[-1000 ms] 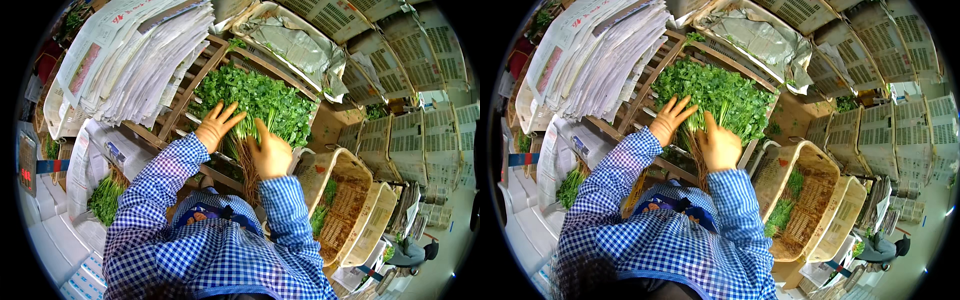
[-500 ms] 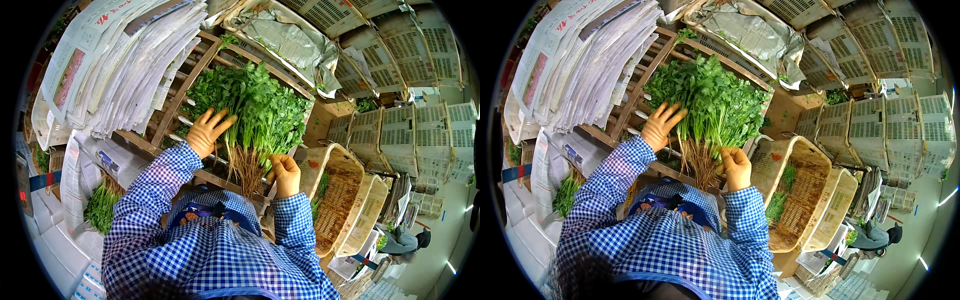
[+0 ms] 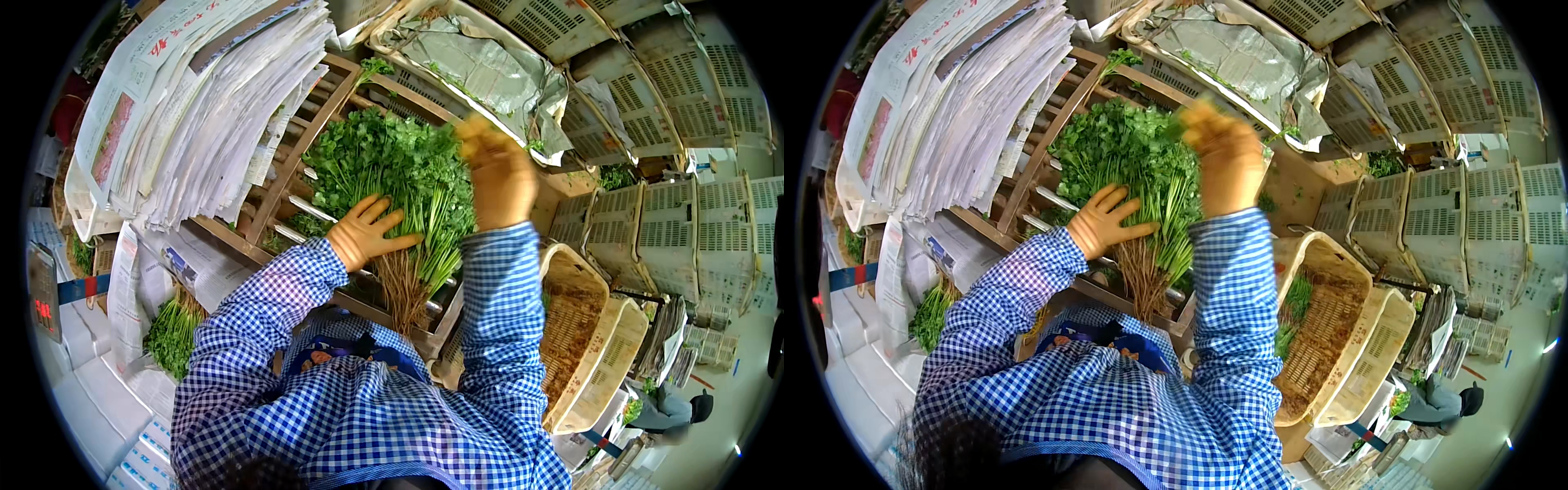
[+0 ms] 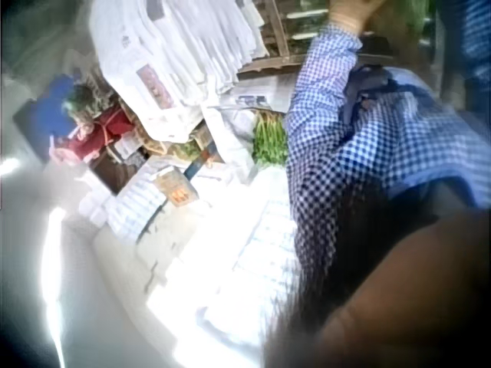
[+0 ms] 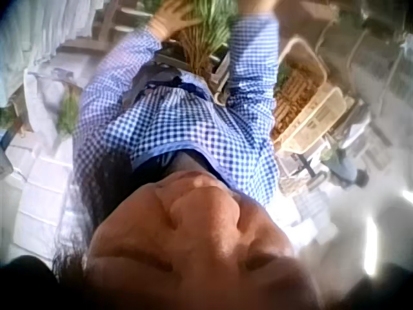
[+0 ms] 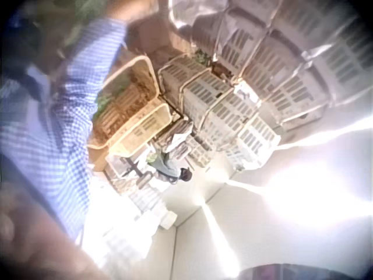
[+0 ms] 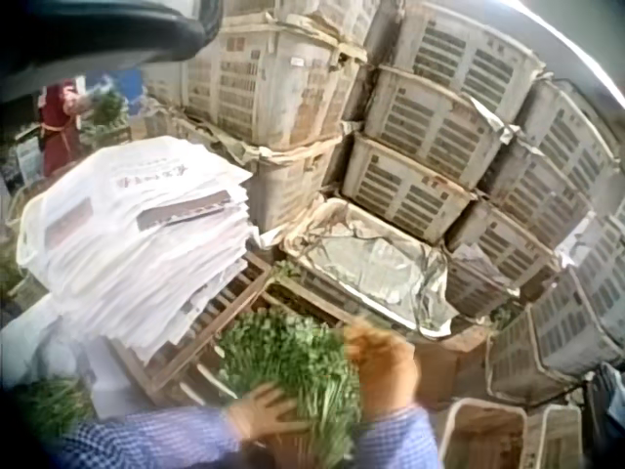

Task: The person sorts bunches of cilantro from a large basket, bundles them together, and packs them into a crate lined with newspaper.

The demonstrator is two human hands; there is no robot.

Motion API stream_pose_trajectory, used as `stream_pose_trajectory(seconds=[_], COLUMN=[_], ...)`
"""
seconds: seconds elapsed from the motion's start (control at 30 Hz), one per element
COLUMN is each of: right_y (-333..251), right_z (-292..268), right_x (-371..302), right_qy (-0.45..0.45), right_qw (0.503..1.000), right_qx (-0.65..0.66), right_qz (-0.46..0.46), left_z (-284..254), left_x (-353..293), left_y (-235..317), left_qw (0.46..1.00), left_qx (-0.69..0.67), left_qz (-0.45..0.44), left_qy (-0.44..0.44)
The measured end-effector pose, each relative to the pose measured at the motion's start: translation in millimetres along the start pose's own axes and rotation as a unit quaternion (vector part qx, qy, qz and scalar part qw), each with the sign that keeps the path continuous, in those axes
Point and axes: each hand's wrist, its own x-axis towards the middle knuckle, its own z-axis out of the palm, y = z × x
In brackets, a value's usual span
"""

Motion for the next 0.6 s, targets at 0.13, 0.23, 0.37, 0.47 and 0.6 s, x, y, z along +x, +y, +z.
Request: stream_pose_trajectory(seconds=[0.13,0.23,0.37,0.47,0.6], right_y=[-84.8,-66.5,8.3,36.6,25.1], right_z=[-43.9,-132.2,-117.7,-99.2,-106.9], right_x=[17.7,-10.7,-148.5,-166.9,-177.3], right_qy=[0.14,0.286,0.166,0.174,0.133], right_qw=[0.978,0.77,0.873,0.896,0.895], right_qx=[-0.05,-0.57,-0.457,-0.388,-0.351], right_qz=[-0.148,-0.022,0.045,0.125,0.241], left_z=[6.5,14.3,16.3,8.5,-8.4], left_x=[-12.9,-13.1,-17.5,-16.2,-40.1], left_y=[-6.3,-9.2,-7.5,0.2,32.3], left_qw=[0.999,0.997,0.994,0.994,0.945], left_qx=[0.003,0.026,0.031,0.052,-0.011], left_qz=[0.006,0.025,0.005,-0.061,-0.319], left_qy=[0.042,0.069,0.103,0.073,0.075])
